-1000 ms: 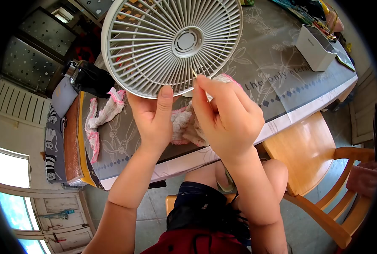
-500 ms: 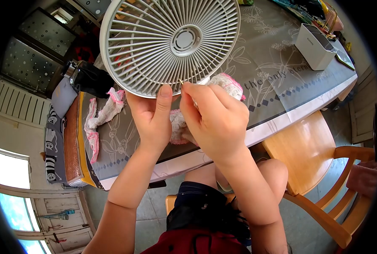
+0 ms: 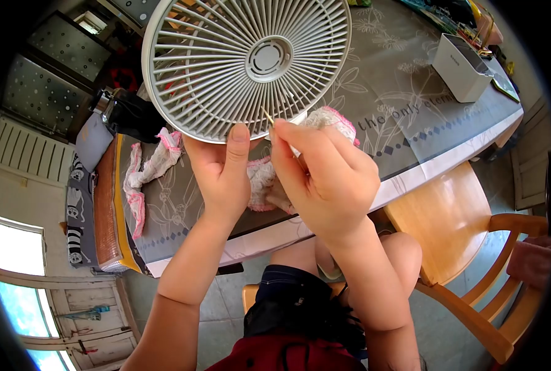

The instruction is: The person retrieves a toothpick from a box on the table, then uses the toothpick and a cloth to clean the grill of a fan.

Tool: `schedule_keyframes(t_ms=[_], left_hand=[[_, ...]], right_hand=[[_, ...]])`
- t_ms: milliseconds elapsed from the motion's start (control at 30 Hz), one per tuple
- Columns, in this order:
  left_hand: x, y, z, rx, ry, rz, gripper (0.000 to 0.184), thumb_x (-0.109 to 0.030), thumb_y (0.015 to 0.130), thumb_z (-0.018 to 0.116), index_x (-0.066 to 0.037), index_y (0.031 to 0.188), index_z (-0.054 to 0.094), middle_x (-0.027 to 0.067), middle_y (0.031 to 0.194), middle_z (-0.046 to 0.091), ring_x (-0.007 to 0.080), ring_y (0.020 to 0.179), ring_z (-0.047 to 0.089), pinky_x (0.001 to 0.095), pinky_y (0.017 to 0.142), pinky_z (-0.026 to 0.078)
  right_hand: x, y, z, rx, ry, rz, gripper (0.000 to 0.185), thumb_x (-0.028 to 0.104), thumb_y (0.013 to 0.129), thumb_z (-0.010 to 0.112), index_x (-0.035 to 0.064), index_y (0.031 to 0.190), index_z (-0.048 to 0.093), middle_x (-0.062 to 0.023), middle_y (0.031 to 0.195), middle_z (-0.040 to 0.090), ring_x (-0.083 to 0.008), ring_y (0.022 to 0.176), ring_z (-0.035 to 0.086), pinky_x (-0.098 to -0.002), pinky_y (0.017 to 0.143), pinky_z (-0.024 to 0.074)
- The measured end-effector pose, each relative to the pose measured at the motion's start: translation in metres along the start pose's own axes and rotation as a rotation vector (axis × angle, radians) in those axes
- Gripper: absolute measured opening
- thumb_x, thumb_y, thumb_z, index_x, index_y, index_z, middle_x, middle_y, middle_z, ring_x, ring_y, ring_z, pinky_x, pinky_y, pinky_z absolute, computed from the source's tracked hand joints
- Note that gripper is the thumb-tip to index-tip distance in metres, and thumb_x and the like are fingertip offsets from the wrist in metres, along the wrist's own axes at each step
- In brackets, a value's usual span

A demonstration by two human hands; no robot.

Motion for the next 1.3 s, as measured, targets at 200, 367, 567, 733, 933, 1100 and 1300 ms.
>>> schedule_keyframes(t_ms=[200, 367, 567, 733, 933, 1100, 1300], left_hand=[[0.000, 0.001, 0.000, -0.005, -0.001, 0.010, 0.041, -0.016, 0.100, 0.054, -0.007, 0.134, 0.034, 0.0091, 0.130, 0.051, 0.0188, 0.113, 0.057, 0.0358, 0.091, 0.054], [-0.006, -0.001, 0.004, -0.012, 0.005, 0.010, 0.040, -0.016, 0.100, 0.055, -0.006, 0.133, 0.036, 0.0081, 0.130, 0.052, 0.0157, 0.112, 0.055, 0.0317, 0.093, 0.048], [-0.006, 0.000, 0.005, -0.002, -0.030, 0.027, 0.041, -0.016, 0.099, 0.055, -0.006, 0.135, 0.036, 0.0074, 0.130, 0.052, 0.0147, 0.114, 0.054, 0.0316, 0.096, 0.045], [-0.001, 0.001, 0.003, 0.012, -0.052, 0.043, 0.043, -0.015, 0.099, 0.056, -0.007, 0.136, 0.035, 0.0082, 0.132, 0.051, 0.0164, 0.116, 0.054, 0.0323, 0.096, 0.047], [-0.003, 0.001, 0.002, 0.021, -0.016, 0.032, 0.042, -0.014, 0.099, 0.056, -0.006, 0.135, 0.035, 0.0092, 0.133, 0.050, 0.0181, 0.117, 0.054, 0.0335, 0.094, 0.050], [-0.003, 0.000, 0.005, -0.008, -0.043, 0.014, 0.042, -0.016, 0.099, 0.055, -0.007, 0.134, 0.034, 0.0098, 0.132, 0.050, 0.0202, 0.115, 0.056, 0.0367, 0.092, 0.054], [-0.002, 0.002, 0.003, -0.001, -0.040, -0.013, 0.040, -0.017, 0.100, 0.052, -0.008, 0.134, 0.033, 0.0111, 0.131, 0.050, 0.0231, 0.112, 0.059, 0.0404, 0.089, 0.057]], right_hand=[[-0.003, -0.003, 0.008, 0.050, 0.049, 0.016, 0.020, -0.004, 0.073, 0.075, 0.0029, 0.091, 0.069, -0.0025, 0.063, 0.058, -0.0111, 0.047, 0.051, -0.0239, 0.043, 0.0387], [-0.003, -0.006, 0.013, 0.055, 0.059, 0.024, 0.019, -0.004, 0.073, 0.075, 0.0028, 0.090, 0.069, -0.0030, 0.064, 0.059, -0.0118, 0.048, 0.052, -0.0246, 0.043, 0.0401], [-0.002, 0.003, 0.013, -0.031, 0.049, 0.013, 0.020, -0.004, 0.073, 0.076, 0.0030, 0.090, 0.069, -0.0031, 0.065, 0.060, -0.0113, 0.049, 0.052, -0.0239, 0.044, 0.0406], [-0.005, 0.008, 0.011, -0.108, 0.028, -0.022, 0.019, -0.005, 0.072, 0.077, 0.0024, 0.089, 0.070, -0.0022, 0.065, 0.060, -0.0098, 0.049, 0.050, -0.0221, 0.045, 0.0388], [-0.001, 0.000, 0.007, -0.068, 0.044, 0.007, 0.019, -0.005, 0.072, 0.078, 0.0020, 0.087, 0.070, -0.0010, 0.058, 0.053, -0.0097, 0.047, 0.045, -0.0229, 0.043, 0.0356], [0.000, 0.000, 0.002, -0.025, 0.014, -0.012, 0.022, -0.003, 0.070, 0.076, 0.0030, 0.090, 0.069, -0.0014, 0.059, 0.052, -0.0131, 0.047, 0.049, -0.0257, 0.043, 0.0384], [-0.001, 0.002, -0.011, -0.043, -0.003, -0.004, 0.022, -0.003, 0.070, 0.075, 0.0043, 0.090, 0.068, -0.0030, 0.061, 0.054, -0.0162, 0.047, 0.052, -0.0274, 0.044, 0.0412]])
Point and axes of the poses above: each hand's wrist, its own y-axis towards the middle knuckle, its own z-axis out of the palm, x = y × z, the point moved 3 cm from there along y, towards the middle knuckle
